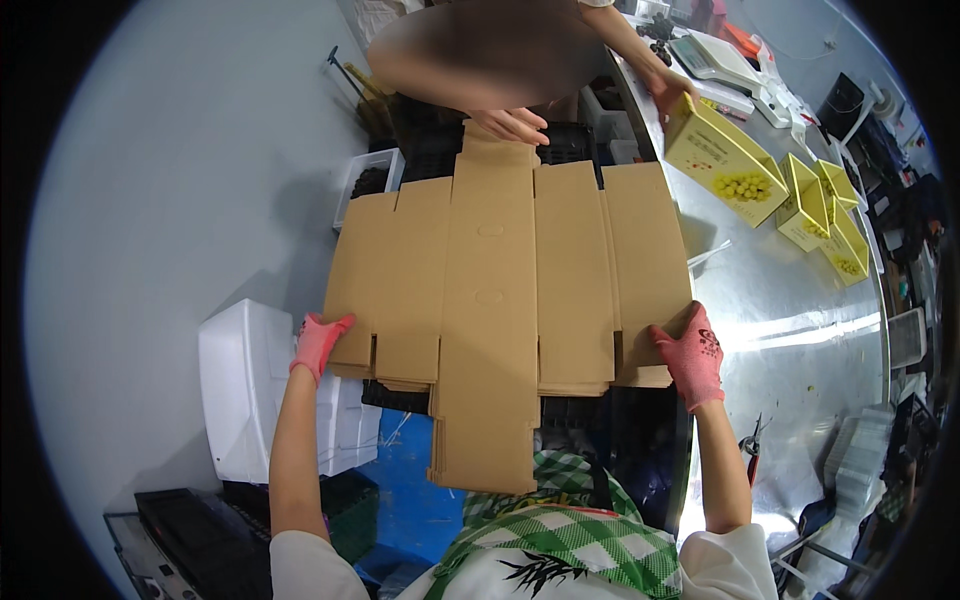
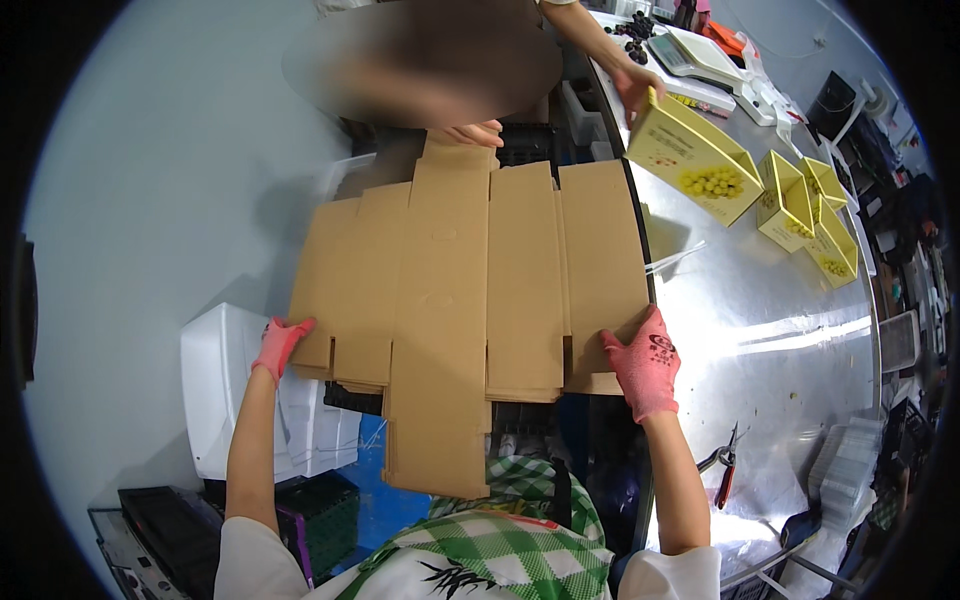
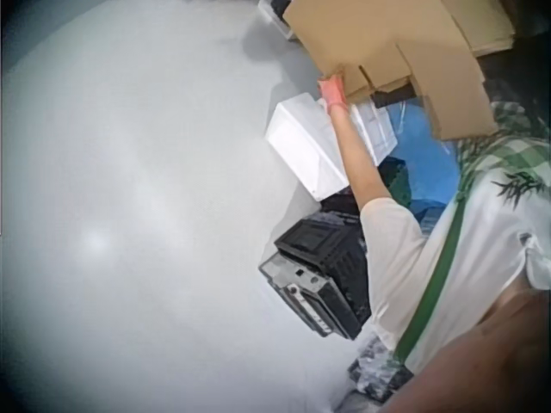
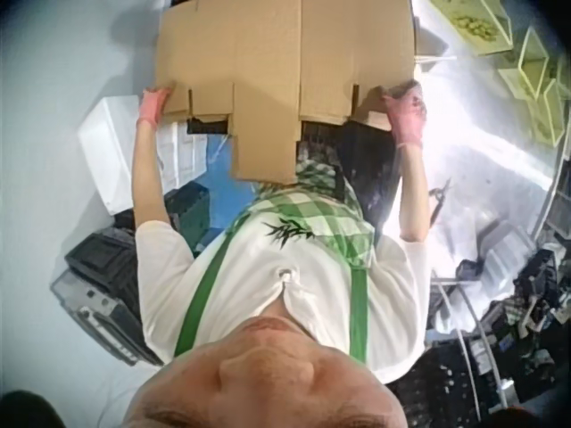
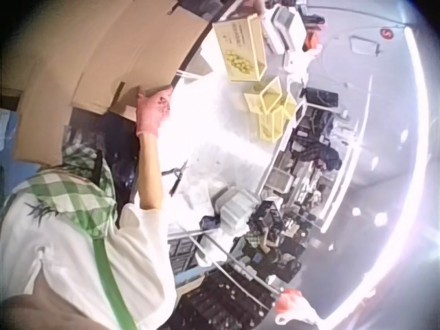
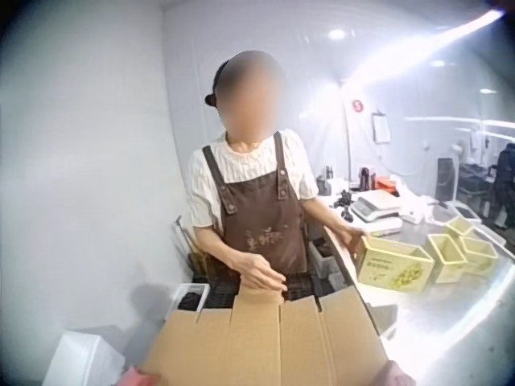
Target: The person folds flat cardboard sheets into rectangular boxes with the help of a coworker. They repeatedly fold the sides, tuck flaps, and pass completed boxes to the coworker while retrieving new sheets from a stack.
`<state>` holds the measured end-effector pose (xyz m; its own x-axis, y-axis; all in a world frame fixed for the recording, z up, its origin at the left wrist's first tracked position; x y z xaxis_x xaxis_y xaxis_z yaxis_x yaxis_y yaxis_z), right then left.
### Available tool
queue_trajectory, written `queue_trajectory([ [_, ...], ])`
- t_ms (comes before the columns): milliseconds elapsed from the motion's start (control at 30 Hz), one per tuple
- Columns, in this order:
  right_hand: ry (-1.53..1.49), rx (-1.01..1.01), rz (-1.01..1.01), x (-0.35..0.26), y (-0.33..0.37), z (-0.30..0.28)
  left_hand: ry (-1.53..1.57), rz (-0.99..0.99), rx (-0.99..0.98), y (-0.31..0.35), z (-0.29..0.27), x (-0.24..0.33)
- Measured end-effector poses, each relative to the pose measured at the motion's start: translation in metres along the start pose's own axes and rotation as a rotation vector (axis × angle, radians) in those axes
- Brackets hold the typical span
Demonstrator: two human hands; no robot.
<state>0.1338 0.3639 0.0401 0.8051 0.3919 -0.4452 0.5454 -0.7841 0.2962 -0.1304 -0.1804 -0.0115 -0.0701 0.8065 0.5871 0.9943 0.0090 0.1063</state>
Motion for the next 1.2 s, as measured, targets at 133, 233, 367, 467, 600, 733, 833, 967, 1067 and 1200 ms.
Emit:
queue_trajectory([
  [133,0.007,0.103,-0.1,-0.01,0.0,-0.022,-0.431,0.187,0.185,0.018,-0.034,0.076],
  [233,-0.116,0.082,-0.218,-0.032,0.013,-0.029,-0.486,0.4,0.128,0.042,-0.029,0.124],
  [367,0.337,0.062,-0.475,-0.091,0.055,0.02,-0.363,0.626,-0.018,0.092,0.012,0.194],
  [467,0.298,0.292,-0.632,-0.105,0.076,0.06,-0.287,0.6,-0.22,0.085,0.046,0.21],
  [600,0.197,-0.063,-0.61,-0.114,0.068,0.086,-0.326,0.556,-0.125,0.041,0.08,0.124],
  [733,-0.081,-0.006,-0.443,-0.08,0.026,0.086,-0.508,0.258,-0.031,0.026,0.073,0.113],
  [833,-0.05,0.14,-0.291,-0.064,0.021,0.075,-0.502,0.075,-0.135,0.023,0.068,0.097],
  [967,-0.212,-0.064,-0.144,-0.056,0.001,0.085,0.069,0.025,-0.384,0.012,0.085,0.074],
  [1067,-0.753,-0.637,-0.038,-0.076,-0.008,0.091,0.117,0.121,-0.3,0.029,0.057,0.122],
  [1200,-0.26,-0.429,-0.19,-0.104,0.002,0.071,-0.432,0.476,-0.032,0.072,0.043,0.202],
])
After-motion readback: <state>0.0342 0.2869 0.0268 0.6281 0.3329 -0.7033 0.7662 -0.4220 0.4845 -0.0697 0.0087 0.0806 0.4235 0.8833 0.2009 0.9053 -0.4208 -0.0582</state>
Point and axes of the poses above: each hand's wrist, its own y-axis away from the middle knuckle, its own z-axis out of the palm, x = y × z, the point moved 8 cm from there along -y, towards the middle knuckle, and after that the axes turned 10 degrees about z, right-handed, at the moved point
